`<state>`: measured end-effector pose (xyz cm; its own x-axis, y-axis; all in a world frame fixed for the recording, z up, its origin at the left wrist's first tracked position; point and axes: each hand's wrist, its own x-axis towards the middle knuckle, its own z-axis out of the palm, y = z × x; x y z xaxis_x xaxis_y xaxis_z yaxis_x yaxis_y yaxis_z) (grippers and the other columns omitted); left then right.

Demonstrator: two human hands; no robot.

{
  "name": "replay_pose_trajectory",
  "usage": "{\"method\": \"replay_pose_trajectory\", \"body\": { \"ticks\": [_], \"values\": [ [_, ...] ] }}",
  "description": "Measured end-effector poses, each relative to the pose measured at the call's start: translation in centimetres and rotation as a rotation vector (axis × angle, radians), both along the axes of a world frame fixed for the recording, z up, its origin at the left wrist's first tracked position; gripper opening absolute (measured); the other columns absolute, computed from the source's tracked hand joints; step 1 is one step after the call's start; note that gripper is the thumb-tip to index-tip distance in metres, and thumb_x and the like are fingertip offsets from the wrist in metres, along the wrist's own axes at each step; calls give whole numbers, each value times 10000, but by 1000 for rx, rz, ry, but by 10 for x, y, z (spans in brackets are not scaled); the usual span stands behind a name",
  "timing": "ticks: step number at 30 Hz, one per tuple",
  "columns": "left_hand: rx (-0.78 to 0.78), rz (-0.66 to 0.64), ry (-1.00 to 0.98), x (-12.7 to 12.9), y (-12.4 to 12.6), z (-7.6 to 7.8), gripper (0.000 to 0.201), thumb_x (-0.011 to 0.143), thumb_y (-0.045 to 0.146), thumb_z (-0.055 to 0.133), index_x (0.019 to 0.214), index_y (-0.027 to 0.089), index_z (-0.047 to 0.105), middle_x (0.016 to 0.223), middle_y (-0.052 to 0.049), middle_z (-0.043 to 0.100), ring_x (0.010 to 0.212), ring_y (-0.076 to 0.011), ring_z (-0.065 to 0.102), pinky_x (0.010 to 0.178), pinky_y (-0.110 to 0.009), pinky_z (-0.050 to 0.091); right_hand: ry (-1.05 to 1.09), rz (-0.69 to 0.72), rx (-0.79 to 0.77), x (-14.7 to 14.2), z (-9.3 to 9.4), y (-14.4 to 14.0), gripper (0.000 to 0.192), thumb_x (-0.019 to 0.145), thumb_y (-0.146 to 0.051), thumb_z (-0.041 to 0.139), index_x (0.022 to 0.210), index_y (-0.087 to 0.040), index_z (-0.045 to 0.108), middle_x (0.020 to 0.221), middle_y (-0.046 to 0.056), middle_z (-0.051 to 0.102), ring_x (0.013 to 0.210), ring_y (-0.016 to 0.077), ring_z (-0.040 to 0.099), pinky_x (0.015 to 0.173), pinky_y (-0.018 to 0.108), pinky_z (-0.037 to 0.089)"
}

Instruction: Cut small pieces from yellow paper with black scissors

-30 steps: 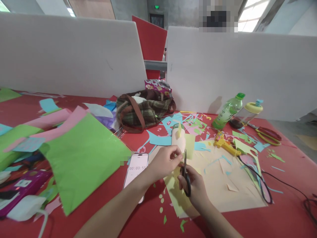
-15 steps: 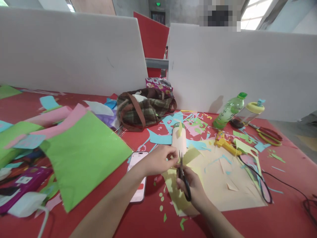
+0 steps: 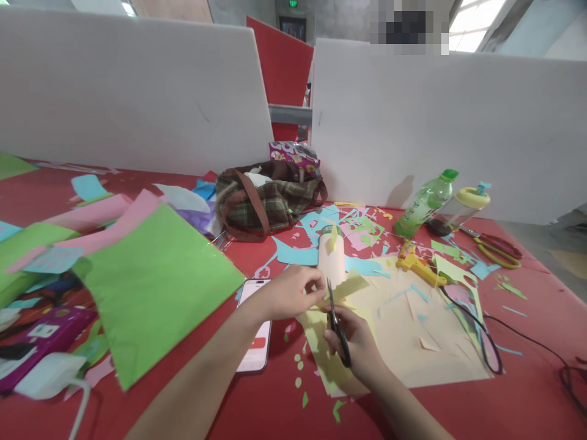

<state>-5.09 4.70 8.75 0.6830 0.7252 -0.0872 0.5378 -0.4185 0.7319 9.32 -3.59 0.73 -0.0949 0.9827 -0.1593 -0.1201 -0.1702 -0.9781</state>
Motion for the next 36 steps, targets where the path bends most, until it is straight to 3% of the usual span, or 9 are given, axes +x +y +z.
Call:
{"method": "replay_pose_trajectory", "body": {
  "ticks": [6, 11, 15, 26, 32, 36],
  "values": [
    [30, -14, 29, 1, -1, 0, 133, 722, 224, 407, 614, 164, 456, 653, 27, 499, 590, -93, 438, 540, -189, 310, 62, -69, 27, 3, 1, 1, 265, 668, -308, 608, 878, -177, 514, 469, -83, 394, 374, 73, 386, 375, 204, 330],
    [2, -79, 87, 5, -4, -6, 167, 737, 263, 397, 671, 172, 521, 687, 3, 554, 637, -120, 488, 558, -202, 327, 156, -127, 94, 4, 2, 2, 424, 611, -419, 623, 952, -230, 455, 705, -25, 463, 517, 109, 463, 464, 240, 389],
    [-15, -151, 147, 9, -10, -7, 185, 737, 255, 393, 677, 165, 543, 687, -14, 565, 618, -122, 495, 527, -199, 319, 172, -161, 103, 4, 5, 3, 319, 645, -286, 637, 906, -237, 459, 714, -22, 485, 629, 129, 491, 556, 243, 396],
    [9, -234, 186, 13, -12, -7, 161, 720, 182, 393, 645, 154, 532, 618, -5, 552, 557, -113, 485, 471, -198, 281, 140, -153, 41, 5, 11, 3, 288, 595, -107, 662, 816, -201, 504, 605, -48, 541, 527, 105, 483, 495, 212, 368],
    [-14, -147, 121, 15, -13, -5, 184, 735, 226, 393, 632, 160, 529, 636, -10, 540, 582, -124, 476, 497, -206, 304, 155, -235, 36, 6, 8, 3, 261, 623, -156, 653, 811, -205, 478, 605, -45, 541, 516, 107, 482, 490, 221, 361],
    [-142, -20, -37, 19, -13, -5, 167, 749, 265, 397, 860, 180, 488, 690, 3, 535, 622, -122, 492, 522, -199, 345, 182, -334, 46, 10, 4, 6, 265, 640, -176, 636, 830, -213, 455, 602, -50, 518, 521, 109, 478, 506, 232, 364]
  ]
}}
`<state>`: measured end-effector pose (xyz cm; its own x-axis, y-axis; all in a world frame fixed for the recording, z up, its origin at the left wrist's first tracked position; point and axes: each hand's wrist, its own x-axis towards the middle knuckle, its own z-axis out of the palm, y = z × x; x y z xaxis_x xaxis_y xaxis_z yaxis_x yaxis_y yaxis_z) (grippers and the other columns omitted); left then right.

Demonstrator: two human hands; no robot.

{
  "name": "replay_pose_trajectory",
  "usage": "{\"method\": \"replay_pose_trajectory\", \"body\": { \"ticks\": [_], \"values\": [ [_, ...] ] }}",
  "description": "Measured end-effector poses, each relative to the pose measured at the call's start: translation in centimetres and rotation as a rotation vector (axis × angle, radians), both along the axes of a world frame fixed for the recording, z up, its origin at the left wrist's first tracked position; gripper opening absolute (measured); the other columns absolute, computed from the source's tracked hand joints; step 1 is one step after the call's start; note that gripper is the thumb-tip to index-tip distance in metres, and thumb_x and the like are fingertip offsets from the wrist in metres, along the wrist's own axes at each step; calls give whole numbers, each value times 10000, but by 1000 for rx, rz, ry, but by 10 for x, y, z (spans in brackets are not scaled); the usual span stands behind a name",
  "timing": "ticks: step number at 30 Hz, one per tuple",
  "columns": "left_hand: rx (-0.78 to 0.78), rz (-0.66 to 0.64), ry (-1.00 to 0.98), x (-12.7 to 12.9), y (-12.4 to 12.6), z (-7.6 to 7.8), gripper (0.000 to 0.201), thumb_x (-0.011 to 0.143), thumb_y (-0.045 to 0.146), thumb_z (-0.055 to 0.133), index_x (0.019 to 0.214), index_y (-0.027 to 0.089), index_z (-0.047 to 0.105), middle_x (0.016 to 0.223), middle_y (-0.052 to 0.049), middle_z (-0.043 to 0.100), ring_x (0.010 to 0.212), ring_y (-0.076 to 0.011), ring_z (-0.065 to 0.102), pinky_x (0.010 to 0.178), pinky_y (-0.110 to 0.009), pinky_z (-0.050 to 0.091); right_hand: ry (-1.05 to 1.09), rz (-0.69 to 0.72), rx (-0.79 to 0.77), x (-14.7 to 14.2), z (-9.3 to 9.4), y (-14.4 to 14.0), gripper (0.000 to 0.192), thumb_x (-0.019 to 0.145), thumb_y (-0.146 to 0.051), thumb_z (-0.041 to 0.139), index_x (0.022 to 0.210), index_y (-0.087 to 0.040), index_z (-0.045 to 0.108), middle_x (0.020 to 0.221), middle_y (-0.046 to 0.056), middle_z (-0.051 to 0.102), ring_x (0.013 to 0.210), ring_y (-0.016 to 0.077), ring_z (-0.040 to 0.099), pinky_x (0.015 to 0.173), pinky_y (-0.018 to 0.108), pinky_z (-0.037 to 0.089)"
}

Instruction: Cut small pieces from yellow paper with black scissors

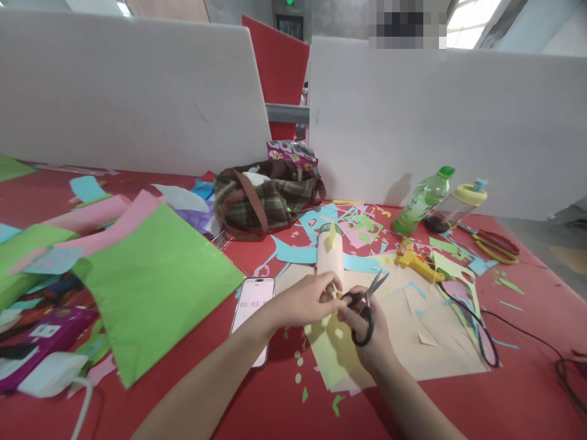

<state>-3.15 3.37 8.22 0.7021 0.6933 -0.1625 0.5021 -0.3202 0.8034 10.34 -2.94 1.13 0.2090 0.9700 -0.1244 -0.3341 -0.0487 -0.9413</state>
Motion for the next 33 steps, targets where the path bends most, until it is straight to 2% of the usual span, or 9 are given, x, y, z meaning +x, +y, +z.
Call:
{"method": "replay_pose_trajectory", "body": {
  "ticks": [3, 7, 10, 18, 27, 30, 33],
  "values": [
    [-72, 65, -71, 3, 0, -4, 255, 739, 312, 428, 963, 191, 412, 762, -2, 538, 664, -125, 504, 550, -204, 374, 25, -54, 11, 3, -2, 2, 271, 650, -179, 621, 851, -224, 445, 626, -50, 511, 542, 112, 484, 533, 245, 375],
    [-39, 23, -4, 6, 0, -9, 145, 742, 306, 421, 802, 180, 461, 695, 9, 536, 623, -120, 487, 532, -206, 356, 40, -92, 12, 5, -4, 2, 276, 639, -170, 627, 843, -228, 451, 645, -50, 506, 544, 109, 485, 535, 246, 378],
    [-24, 7, 6, 9, -1, -11, 140, 758, 277, 394, 711, 167, 468, 640, 14, 527, 591, -108, 472, 517, -197, 338, 38, -101, 10, 4, -4, 2, 270, 637, -169, 627, 838, -228, 457, 644, -51, 513, 542, 107, 484, 529, 239, 374],
    [54, 24, -21, 13, -2, -16, 188, 772, 257, 373, 643, 157, 467, 582, 18, 500, 537, -94, 435, 481, -189, 304, -12, -91, 10, 3, 1, 1, 291, 627, -161, 639, 845, -218, 454, 627, -46, 515, 535, 108, 471, 494, 221, 343],
    [141, 18, -39, 12, -3, -14, 174, 741, 213, 387, 594, 155, 460, 551, 26, 478, 515, -91, 415, 484, -197, 295, -78, -40, 23, 3, 1, 0, 263, 671, -202, 608, 872, -221, 439, 637, -41, 476, 548, 114, 443, 484, 222, 327],
    [181, 64, -68, 8, 0, -10, 175, 745, 202, 375, 598, 158, 458, 559, 28, 481, 537, -92, 424, 499, -192, 305, -99, 22, 28, 1, 2, -3, 252, 689, -207, 598, 895, -223, 455, 646, -41, 465, 533, 104, 414, 478, 214, 322],
    [200, 145, -82, 2, 5, -4, 165, 749, 215, 379, 618, 160, 463, 586, 27, 498, 569, -100, 455, 532, -195, 330, -113, 141, 23, -2, 3, -6, 280, 705, -241, 584, 952, -235, 452, 690, -33, 450, 529, 102, 409, 482, 222, 340]
  ]
}}
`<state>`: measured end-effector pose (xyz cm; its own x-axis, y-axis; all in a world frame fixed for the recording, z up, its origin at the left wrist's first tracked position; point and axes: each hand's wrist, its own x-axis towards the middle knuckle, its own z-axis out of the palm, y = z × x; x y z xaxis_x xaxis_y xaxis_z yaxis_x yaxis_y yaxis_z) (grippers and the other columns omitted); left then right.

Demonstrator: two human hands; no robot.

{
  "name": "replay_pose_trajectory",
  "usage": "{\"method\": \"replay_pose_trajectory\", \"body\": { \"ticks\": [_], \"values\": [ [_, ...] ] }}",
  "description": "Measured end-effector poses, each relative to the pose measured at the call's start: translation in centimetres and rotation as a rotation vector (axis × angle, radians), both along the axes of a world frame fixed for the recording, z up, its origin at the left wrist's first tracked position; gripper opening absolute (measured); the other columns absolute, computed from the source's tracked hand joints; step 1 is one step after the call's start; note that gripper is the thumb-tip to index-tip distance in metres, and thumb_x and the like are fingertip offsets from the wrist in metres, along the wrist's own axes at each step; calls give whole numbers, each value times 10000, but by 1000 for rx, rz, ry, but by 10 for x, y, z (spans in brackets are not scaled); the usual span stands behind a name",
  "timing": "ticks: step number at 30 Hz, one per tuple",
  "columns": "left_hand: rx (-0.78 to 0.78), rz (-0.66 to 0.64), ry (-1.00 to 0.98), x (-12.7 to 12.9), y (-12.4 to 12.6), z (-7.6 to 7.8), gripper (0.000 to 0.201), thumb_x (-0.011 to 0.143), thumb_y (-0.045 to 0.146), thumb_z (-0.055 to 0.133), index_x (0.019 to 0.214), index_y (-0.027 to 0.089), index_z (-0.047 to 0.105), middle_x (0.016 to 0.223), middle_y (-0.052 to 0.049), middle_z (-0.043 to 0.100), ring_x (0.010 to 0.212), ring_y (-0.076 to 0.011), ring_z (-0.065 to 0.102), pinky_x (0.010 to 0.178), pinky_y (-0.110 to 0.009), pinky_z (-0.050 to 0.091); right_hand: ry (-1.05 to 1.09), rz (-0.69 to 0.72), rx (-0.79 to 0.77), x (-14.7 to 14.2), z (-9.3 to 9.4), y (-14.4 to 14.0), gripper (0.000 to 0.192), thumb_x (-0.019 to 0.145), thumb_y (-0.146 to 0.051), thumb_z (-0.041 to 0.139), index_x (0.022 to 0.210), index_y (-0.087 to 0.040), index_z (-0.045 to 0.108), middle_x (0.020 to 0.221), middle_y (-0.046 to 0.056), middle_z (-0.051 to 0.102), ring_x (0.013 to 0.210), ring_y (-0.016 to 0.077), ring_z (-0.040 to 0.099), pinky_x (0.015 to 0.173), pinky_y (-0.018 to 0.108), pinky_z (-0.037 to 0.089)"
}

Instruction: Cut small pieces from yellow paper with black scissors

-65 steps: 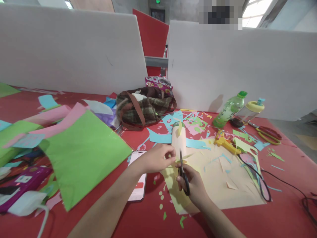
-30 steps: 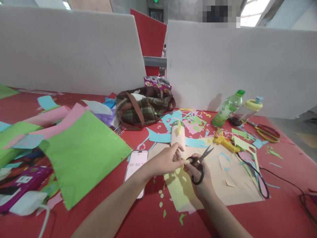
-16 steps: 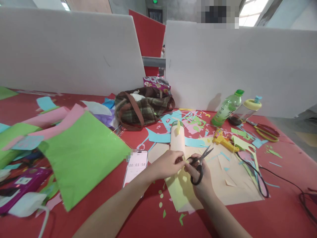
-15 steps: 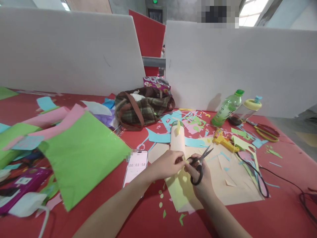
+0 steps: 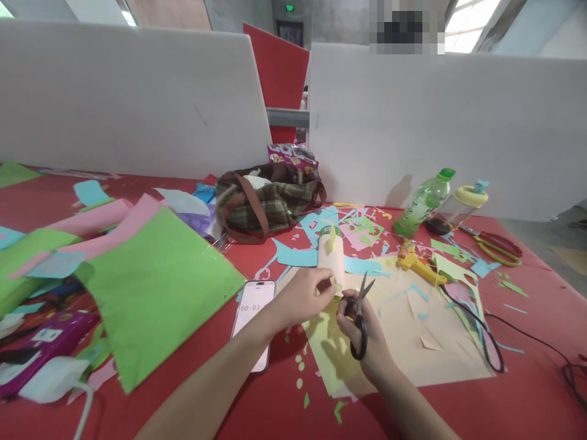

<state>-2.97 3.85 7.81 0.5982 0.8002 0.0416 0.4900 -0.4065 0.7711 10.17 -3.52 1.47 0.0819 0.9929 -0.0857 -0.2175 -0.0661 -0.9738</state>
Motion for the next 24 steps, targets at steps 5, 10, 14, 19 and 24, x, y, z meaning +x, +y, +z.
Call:
{"method": "replay_pose_trajectory", "body": {
  "ticks": [5, 10, 14, 19, 24],
  "values": [
    [-55, 97, -95, -12, 6, 8, 146, 759, 222, 375, 645, 164, 445, 598, 28, 503, 582, -101, 485, 567, -196, 370, 17, 217, -44, -1, 0, -5, 371, 721, -256, 562, 1067, -276, 430, 834, 0, 459, 703, 145, 480, 639, 276, 400],
    [-113, 127, -153, -15, 7, 11, 146, 756, 213, 393, 619, 165, 412, 574, 32, 493, 575, -100, 491, 576, -196, 380, 178, 293, -107, -3, -2, -8, 469, 664, -269, 602, 1105, -267, 443, 894, 28, 466, 814, 195, 485, 679, 318, 427],
    [-142, 114, -155, -15, 7, 11, 148, 758, 205, 397, 616, 166, 410, 579, 36, 488, 572, -94, 482, 570, -191, 376, 372, 391, -198, -5, 0, -11, 493, 676, -290, 596, 1129, -329, 404, 927, 23, 436, 671, 166, 523, 560, 324, 467],
    [-149, 129, -141, -15, 6, 14, 156, 761, 213, 404, 613, 164, 414, 568, 39, 470, 565, -91, 468, 557, -184, 371, 357, 429, -131, -5, 0, -12, 387, 722, -298, 576, 1090, -338, 460, 993, 33, 404, 823, 192, 511, 580, 296, 470],
    [-123, 157, -126, -15, 4, 16, 161, 766, 230, 406, 626, 158, 444, 566, 40, 461, 558, -92, 466, 548, -185, 366, 320, 371, -35, -7, -5, -10, 419, 746, -328, 548, 1144, -333, 418, 951, 34, 443, 851, 187, 490, 600, 306, 479]
  ]
}}
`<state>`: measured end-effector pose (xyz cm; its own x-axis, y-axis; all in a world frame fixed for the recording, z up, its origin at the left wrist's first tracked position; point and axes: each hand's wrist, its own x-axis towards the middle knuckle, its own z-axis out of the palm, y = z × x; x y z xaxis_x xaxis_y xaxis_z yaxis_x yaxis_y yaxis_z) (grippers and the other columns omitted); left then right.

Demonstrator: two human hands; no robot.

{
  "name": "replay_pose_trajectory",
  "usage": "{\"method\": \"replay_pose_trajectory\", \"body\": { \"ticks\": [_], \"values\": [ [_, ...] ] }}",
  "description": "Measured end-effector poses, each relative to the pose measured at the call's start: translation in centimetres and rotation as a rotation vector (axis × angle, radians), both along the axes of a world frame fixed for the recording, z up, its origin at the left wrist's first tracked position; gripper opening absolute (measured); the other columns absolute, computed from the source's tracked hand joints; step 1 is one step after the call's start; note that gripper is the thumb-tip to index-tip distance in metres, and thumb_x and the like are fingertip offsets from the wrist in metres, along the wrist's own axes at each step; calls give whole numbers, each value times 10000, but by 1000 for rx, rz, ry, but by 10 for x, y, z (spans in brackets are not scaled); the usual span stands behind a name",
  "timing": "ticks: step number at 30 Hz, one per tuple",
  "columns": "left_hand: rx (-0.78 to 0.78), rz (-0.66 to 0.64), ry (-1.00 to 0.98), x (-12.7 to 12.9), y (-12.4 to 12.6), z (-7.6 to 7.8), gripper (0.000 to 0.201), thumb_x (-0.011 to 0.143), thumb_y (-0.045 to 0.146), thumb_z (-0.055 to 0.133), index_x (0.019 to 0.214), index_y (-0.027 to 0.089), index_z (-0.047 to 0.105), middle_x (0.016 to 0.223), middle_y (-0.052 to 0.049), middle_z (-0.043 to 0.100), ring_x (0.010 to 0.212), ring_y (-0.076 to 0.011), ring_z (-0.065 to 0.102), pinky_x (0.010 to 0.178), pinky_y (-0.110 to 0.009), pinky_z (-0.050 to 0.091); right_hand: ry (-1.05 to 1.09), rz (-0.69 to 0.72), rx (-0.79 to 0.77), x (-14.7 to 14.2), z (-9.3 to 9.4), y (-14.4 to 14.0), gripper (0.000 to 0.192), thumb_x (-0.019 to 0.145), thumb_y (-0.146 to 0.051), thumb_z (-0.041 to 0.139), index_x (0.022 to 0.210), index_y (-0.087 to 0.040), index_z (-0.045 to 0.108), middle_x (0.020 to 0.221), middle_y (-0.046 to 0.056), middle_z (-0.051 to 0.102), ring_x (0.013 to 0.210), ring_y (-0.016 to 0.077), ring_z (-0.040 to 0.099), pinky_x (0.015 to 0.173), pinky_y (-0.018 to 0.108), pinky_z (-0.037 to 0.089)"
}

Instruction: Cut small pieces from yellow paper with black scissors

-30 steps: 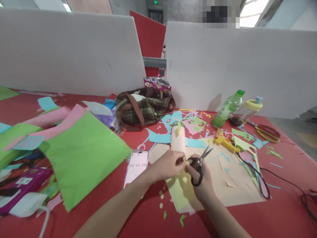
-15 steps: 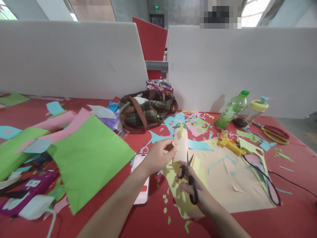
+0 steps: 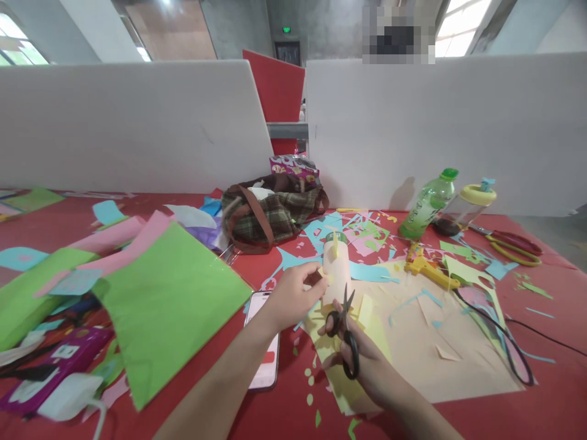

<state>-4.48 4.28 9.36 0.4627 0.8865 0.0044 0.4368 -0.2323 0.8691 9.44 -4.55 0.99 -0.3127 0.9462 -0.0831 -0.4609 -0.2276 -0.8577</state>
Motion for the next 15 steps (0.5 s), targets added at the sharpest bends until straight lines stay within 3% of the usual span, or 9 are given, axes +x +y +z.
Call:
{"method": "replay_pose_trajectory", "body": {
  "ticks": [5, 12, 15],
  "values": [
    [25, 20, 11, 0, -2, -1, 153, 769, 245, 408, 647, 163, 453, 561, 40, 481, 565, -100, 472, 551, -192, 359, -39, -31, -30, -5, 2, 3, 447, 714, -374, 571, 1123, -266, 429, 762, 8, 502, 578, 134, 534, 434, 249, 454],
    [30, 47, -4, -2, -4, 4, 117, 764, 224, 410, 677, 167, 462, 557, 41, 491, 556, -97, 475, 539, -182, 362, -91, -230, -46, -9, -1, 6, 427, 665, -322, 645, 992, -262, 377, 755, 10, 590, 731, 165, 578, 490, 216, 428],
    [17, 45, -4, -3, -5, 6, 118, 765, 220, 406, 673, 170, 460, 571, 40, 497, 541, -91, 471, 524, -178, 360, -91, -258, -19, -8, -2, 6, 389, 654, -297, 664, 907, -257, 370, 730, -6, 610, 684, 141, 587, 494, 201, 408]
  ]
}}
